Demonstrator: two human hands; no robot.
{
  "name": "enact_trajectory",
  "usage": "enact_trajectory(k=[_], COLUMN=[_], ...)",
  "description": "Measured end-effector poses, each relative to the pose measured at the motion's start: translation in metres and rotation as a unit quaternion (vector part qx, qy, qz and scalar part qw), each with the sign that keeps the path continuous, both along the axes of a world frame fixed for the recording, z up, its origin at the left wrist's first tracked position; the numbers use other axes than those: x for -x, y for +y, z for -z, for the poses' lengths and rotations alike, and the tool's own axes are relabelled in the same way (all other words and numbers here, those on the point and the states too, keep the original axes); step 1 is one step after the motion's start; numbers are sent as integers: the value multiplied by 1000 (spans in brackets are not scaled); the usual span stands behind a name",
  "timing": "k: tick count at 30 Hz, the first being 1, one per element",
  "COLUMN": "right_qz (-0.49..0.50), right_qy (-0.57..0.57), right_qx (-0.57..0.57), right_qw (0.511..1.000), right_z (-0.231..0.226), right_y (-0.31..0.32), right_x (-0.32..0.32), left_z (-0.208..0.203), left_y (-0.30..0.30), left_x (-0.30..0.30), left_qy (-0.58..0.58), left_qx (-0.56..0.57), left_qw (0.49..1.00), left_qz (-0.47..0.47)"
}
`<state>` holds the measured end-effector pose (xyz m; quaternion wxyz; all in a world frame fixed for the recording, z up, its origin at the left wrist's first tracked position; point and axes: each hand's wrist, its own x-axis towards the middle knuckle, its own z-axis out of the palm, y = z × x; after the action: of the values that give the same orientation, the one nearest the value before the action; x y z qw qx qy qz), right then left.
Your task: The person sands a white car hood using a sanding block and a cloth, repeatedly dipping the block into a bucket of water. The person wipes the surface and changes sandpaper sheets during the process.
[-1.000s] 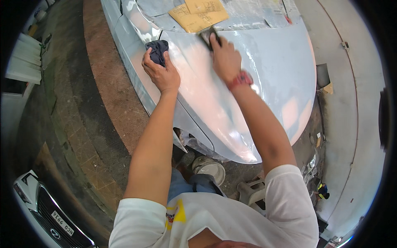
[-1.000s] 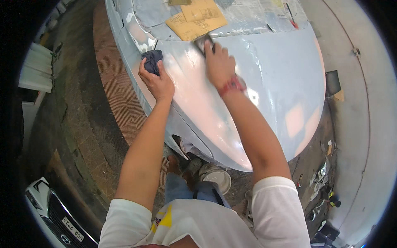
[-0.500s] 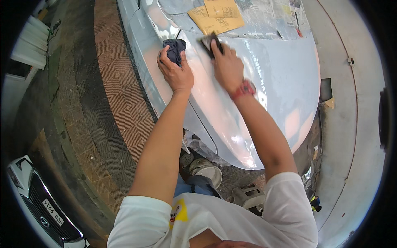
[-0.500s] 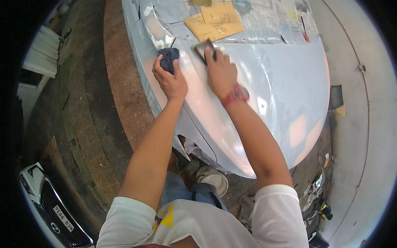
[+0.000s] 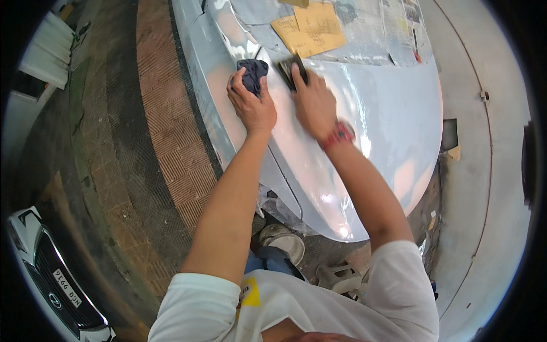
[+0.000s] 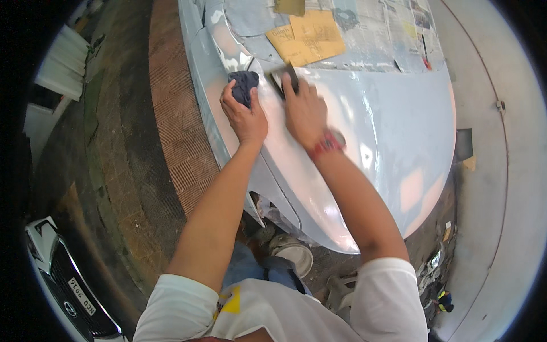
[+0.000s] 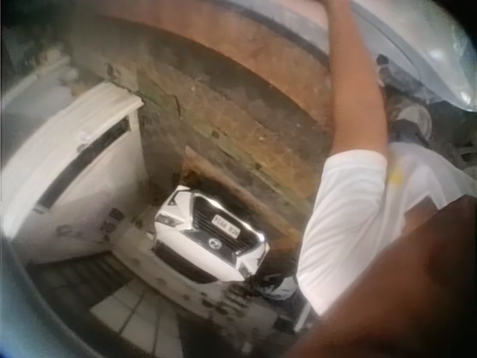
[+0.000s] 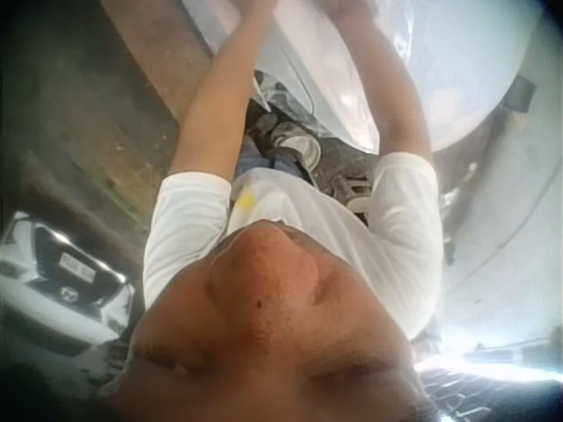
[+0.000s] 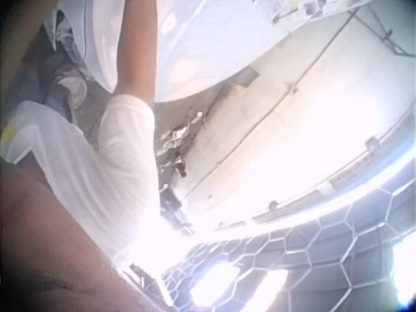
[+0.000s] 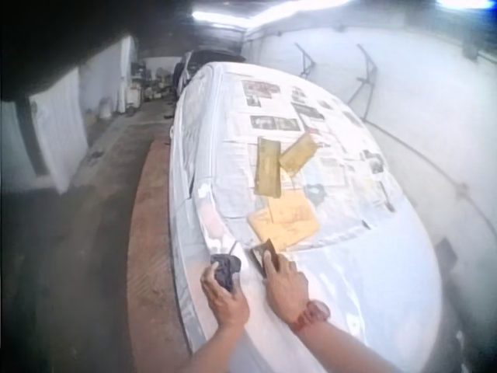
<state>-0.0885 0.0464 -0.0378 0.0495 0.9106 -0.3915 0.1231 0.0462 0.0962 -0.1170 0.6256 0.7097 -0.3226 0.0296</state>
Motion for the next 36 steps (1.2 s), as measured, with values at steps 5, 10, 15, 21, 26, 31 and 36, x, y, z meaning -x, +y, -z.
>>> enact_trajectory(k=[5,10,15,21,26,31,36], right_qz=[36,45,12,64,104,89,83], right_qy=[9,-8,30,60,12,28,69], right_qx=[-40,1,-56,-22,16,-75,-44], right_qw=[999,999,998,996,994,993,993], right_z=[-12,-17,3,0,-9,35,29], right_y=[19,-42,76,20,-41,141,117], right_x=[-1,-41,84,97,61,183,204], left_z=[2,-3,1,-2,-5,1,1], left_y=[3,0,5,2,2,3,4], left_x=[2,13,0,8,14,1,5], left_qy=[-16,4,-1,-5,-9,-36,-13], left_qx=[-6,-15,-29,-17,-32,-32,-42], left_qw=[1000,1000,1000,1000,999,999,999], left_qz=[-5,13,1,11,16,-1,17])
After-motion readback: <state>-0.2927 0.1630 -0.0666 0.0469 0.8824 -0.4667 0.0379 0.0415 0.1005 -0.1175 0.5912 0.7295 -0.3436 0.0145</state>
